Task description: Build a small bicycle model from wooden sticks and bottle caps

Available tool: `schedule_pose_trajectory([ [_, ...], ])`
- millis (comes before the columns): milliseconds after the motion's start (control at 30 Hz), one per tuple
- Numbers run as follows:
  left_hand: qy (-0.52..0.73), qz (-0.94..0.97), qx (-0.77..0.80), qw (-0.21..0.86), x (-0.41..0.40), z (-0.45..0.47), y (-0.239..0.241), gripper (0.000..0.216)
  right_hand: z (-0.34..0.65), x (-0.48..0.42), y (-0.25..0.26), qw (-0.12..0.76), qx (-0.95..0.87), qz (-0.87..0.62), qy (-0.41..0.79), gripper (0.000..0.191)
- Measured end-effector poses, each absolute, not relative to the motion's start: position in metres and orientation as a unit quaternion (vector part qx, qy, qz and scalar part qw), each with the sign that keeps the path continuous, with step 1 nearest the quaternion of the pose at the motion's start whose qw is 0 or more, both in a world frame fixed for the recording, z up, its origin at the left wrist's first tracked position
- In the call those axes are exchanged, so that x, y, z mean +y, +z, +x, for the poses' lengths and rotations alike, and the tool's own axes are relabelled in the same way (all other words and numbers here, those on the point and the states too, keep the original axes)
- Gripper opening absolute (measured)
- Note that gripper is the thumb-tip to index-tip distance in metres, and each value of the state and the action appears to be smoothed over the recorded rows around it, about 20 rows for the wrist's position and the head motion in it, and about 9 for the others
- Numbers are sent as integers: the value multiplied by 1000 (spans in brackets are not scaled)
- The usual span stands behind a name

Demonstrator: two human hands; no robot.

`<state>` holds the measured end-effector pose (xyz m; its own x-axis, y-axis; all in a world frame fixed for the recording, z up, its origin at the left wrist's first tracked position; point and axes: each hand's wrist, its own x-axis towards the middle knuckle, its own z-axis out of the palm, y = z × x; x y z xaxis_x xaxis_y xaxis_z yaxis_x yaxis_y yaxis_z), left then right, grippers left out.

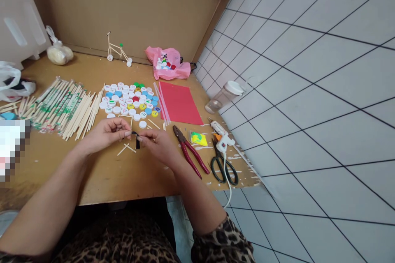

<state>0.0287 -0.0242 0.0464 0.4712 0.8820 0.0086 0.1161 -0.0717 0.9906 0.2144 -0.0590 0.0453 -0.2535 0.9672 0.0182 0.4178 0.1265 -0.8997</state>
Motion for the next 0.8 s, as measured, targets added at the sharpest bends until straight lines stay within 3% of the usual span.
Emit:
schedule_pose_trajectory([
  [167, 440, 585, 423, 534, -20, 21, 47, 24, 234, -55, 49, 431, -611, -538, 389, 16],
  [333, 451, 554, 448, 538, -20, 21, 45, 30, 239, -56, 48, 504, -506, -523, 466, 29],
  [500, 393, 582, 399, 589, -27, 39, 41, 34, 214, -59, 43, 394, -583, -497, 508, 17],
  [700, 415, 530, 436, 597, -25, 45, 28, 35, 201, -54, 35, 313, -680, -503, 433, 10],
  [800, 423, 485, 440, 626, -20, 41, 24, 36, 210, -54, 32, 228, -734, -534, 352, 11],
])
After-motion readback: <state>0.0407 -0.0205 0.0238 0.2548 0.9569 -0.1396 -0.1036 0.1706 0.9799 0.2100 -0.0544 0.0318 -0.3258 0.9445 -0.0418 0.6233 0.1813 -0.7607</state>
